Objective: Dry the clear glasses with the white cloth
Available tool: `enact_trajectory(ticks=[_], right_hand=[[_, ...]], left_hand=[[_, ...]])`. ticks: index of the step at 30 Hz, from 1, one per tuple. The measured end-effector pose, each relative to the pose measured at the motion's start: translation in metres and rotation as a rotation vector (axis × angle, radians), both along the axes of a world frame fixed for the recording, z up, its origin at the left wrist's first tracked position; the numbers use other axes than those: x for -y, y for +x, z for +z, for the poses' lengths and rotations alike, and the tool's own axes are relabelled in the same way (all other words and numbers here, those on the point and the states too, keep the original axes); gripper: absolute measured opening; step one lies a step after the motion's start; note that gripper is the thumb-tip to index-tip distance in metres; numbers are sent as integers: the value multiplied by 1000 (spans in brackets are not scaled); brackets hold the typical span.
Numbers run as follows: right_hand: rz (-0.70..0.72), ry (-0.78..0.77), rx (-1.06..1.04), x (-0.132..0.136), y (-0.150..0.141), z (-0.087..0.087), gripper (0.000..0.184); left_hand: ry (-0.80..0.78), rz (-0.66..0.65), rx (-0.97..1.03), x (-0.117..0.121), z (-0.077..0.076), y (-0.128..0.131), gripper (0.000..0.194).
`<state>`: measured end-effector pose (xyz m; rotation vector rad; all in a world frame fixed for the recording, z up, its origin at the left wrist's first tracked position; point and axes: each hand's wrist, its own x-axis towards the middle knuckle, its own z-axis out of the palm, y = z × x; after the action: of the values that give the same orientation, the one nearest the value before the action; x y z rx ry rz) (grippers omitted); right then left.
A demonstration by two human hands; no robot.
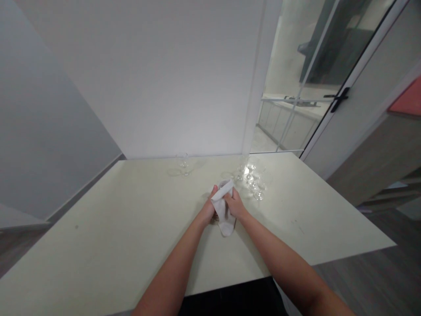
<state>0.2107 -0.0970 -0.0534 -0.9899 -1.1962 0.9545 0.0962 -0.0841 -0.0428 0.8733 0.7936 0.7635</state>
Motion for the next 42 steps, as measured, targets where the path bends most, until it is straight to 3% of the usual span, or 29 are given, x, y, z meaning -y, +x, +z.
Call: enact_trajectory(ticks=[5,11,13,16,18,23,26,35,38,42], right_hand=[[-117,-25,15,-2,3,3,28],[135,-11,61,-3,3,2,47],[136,10,99,-2,1,2,46],[122,41,159,-1,-3,2,42],[131,32,133,0,-4,2,41],[128,-105,-197,0,-1,-2,50],[132,-106,-296,-2,3,-4,60],[-107,-150,-331,-10,5,-3,33],[-102,-152,-364,-8,6,1,35],[19,-192,-385,-4,8,7,37]], left_hand=[[-64,46,-33,1,8,-10,73],[60,10,2,11,16,-7,64],[177,146,-28,9,16,-4,60],[360,451,-127,1,13,-5,55],[379,525,-164,-3,12,-7,57],[292,225,-172,0,11,-9,70],[294,112,-223,5,11,-7,70],[501,171,-196,6,7,-5,45],[358,85,-181,8,7,-4,45],[117,-125,-108,5,3,-6,57]])
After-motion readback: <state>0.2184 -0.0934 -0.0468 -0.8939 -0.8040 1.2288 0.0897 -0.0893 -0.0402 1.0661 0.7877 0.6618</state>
